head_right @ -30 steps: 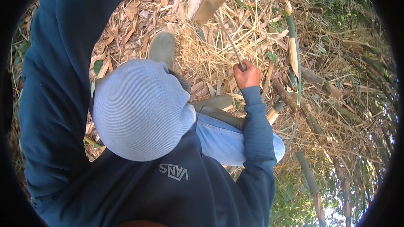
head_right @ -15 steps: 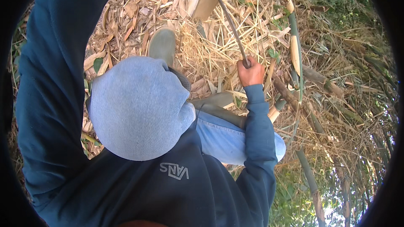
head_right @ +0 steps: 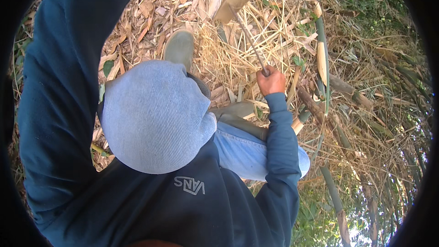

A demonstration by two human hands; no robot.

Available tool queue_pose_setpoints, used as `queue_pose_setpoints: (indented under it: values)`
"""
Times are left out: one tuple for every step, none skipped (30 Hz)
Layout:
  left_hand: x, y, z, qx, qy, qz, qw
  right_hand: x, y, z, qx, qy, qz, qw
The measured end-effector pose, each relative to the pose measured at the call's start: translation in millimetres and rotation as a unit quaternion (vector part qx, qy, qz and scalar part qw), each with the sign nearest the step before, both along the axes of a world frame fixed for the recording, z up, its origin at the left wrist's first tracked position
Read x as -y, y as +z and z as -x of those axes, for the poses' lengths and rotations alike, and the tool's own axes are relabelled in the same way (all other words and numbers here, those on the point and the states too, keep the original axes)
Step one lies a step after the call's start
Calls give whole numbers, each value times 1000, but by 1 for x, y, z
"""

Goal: The person sits on the ground and uses a machete to shave and shape a long piece of split bamboo. They repeatedly scrape the surface and edges, turning the piece to work different sides. Another person is visible in the background also working with bamboo.

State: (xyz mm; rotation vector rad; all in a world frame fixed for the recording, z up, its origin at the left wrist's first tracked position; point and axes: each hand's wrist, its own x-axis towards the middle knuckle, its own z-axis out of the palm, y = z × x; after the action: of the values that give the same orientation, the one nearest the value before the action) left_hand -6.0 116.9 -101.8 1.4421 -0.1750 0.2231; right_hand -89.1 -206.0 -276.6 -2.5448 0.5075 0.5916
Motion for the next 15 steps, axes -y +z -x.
queue_pose_setpoints:
  values:
    - [0, 1, 3, -3, 1, 0, 1000, -4, -2, 4, 29, 8, -9, 1000]
    - [-2, 1, 3, -3, 1, 0, 1000, -4, -3, 2, 41, -32, -39, 998]
    - [-3, 0, 2, -2, 1, 0, 1000, -4, -3, -1, 52, -72, -69, 994]
    - [-3, 1, 2, -2, -1, 2, 1000, -5, 2, -1, 60, -112, -97, 987]
    - [-3, 0, 3, -2, 0, -1, 1000, -6, 7, -9, 88, -96, -93, 987]
    - [-4, -2, 5, -4, 4, -3, 1000, -5, 7, -10, 52, -86, -75, 992]
    - [-6, -2, 6, -4, 6, -4, 1000, -3, 5, -10, 25, -54, -43, 997]
    - [-7, -2, 6, -3, 9, -6, 1000, -3, 4, -9, -2, -22, -12, 1000]
    - [-7, -1, 6, -2, 7, -4, 1000, -6, 4, -6, 0, -2, 31, 1000]
    - [-8, -1, 8, -7, 8, -7, 1000, -9, 2, -1, 45, -2, 5, 999]
    - [-7, 0, 9, -10, 6, -7, 1000, -9, 3, 1, 77, -34, -32, 996]
    - [-6, 0, 6, -9, 4, -7, 1000, -7, 3, -3, 101, -73, -62, 990]
    - [-5, 0, 4, -7, 3, -3, 1000, -8, 8, -7, 128, -110, -89, 982]
    - [-5, -2, 4, -6, 2, -4, 1000, -1, 4, -7, 110, -92, -68, 987]
    - [-8, -3, 8, -11, 4, -7, 1000, -1, 4, -3, 93, -47, -44, 994]
